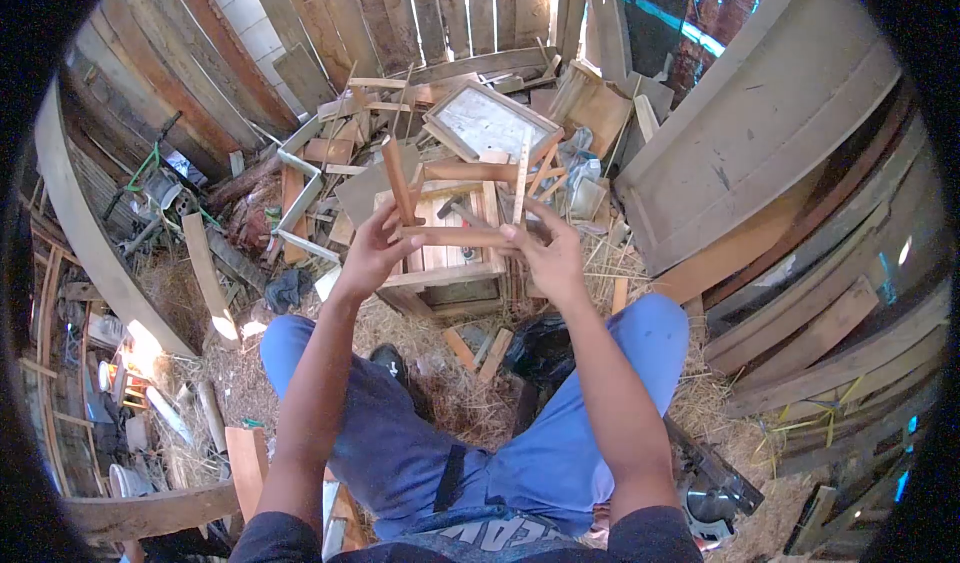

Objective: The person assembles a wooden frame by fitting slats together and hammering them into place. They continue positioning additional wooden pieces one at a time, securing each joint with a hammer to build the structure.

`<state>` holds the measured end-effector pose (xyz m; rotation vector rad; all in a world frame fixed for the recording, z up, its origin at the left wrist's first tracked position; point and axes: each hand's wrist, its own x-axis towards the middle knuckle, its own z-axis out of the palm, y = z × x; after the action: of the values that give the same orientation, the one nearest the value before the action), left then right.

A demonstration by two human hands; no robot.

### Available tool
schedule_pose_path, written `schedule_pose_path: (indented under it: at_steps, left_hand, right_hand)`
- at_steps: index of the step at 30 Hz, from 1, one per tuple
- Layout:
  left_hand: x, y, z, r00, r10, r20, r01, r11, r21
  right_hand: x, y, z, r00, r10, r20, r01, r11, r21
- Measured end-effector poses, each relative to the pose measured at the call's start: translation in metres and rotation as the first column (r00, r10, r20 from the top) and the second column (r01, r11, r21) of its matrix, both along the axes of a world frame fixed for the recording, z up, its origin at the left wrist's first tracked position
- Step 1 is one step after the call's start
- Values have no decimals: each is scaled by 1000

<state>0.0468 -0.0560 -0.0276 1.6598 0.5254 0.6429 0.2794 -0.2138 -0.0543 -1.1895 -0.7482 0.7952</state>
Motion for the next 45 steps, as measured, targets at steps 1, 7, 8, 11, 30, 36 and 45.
schedule_pose_path:
  at_steps: [1,7,8,11,30,36,45]
  left_hand:
    - [0,-3,1,1000,-1,-3,1,1000,-4]
    - [2,3,-7,995,95,-39,-84,973,214]
    - [1,4,-8,997,75,-8,-72,975,208]
    - [0,2,-4,999,44,24,-47,983,176]
    - [3,-3,0,995,19,97,-23,999,42]
    - [1,-2,1,997,38,63,-38,999,5]
    - [3,-8,-7,982,155,104,-130,969,-212]
  right_hand:
    - [-1,-3,7,993,33,-114,-37,999,-33]
    - [9,-3,-6,992,94,84,-97,995,29]
    - [10,-3,-5,992,93,83,-96,995,28]
    - [12,-6,-1,981,149,128,-151,988,11]
    - [7,-7,5,993,120,6,-120,993,1]
    - [7,-8,6,992,120,-41,-120,993,7]
    - [13,0,-20,972,38,231,-20,997,-79]
